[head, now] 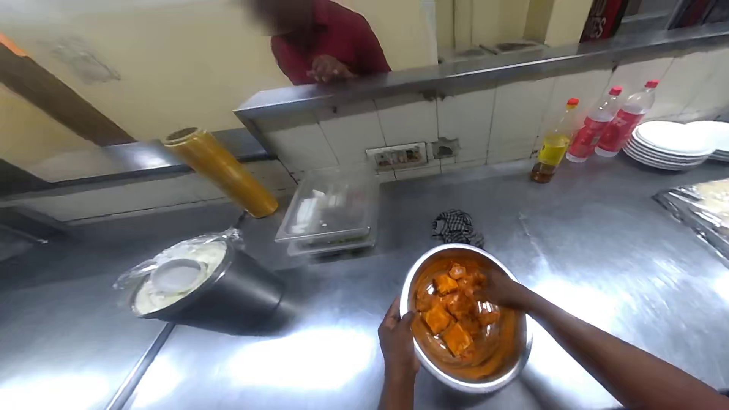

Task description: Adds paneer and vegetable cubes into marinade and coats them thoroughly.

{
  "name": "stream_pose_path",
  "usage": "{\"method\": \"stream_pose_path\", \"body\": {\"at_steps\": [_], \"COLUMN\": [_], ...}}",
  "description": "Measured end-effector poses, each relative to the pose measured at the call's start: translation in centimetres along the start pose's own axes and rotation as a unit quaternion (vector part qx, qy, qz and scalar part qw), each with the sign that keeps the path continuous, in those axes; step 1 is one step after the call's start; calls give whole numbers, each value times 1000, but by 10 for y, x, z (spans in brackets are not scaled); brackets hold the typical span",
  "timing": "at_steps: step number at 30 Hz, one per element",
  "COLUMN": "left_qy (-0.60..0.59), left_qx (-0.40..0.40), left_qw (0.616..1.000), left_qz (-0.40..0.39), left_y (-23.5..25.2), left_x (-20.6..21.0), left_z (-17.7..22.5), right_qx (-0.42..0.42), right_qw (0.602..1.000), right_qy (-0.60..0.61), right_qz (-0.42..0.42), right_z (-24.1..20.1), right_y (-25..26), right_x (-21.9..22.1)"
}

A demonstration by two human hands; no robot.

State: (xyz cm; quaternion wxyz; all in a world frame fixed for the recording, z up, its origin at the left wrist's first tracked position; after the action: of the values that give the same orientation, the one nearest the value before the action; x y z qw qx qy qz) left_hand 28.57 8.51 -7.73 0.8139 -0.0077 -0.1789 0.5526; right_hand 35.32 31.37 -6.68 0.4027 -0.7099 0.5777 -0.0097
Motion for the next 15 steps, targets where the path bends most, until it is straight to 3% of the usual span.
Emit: {"method": "stream_pose_path", "body": {"at_steps": [3,6,10,12,15], "left_qy": [1,10,26,20,12], "left_qx": [9,11,-1,-3,-3], "left_qw": [1000,1000,1000,1000,1000], "left_qz": [2,5,-1,0,7], "left_y": [2,8,7,7,4], "left_x": [2,4,2,-1,-4], "left_z": [1,2,2,0,-5], "right_qx": [51,72,-26,-75,-75], "right_qw": [973,964,977,983,986], "right_qy": [-189,-214,-95,-11,99], "right_qz": [-119,-141,-187,-168,-108], "right_z": [15,-3,-18,-12,-1], "right_y": [-7,-19,-19,-17,-13], "right_x": [26,72,66,49,31]}}
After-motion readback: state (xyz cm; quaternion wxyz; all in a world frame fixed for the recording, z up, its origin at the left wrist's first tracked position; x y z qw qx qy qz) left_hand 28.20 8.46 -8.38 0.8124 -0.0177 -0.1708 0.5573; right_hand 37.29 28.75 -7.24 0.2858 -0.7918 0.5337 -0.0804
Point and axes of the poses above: each hand's wrist, its own y-axis towards the middle knuckle, its own x-axis out of the palm, z = x × y, the point moved 1 cm from there along y, towards the middle knuckle, and after that the axes turned 14 degrees about -z, right-handed, at the moved point
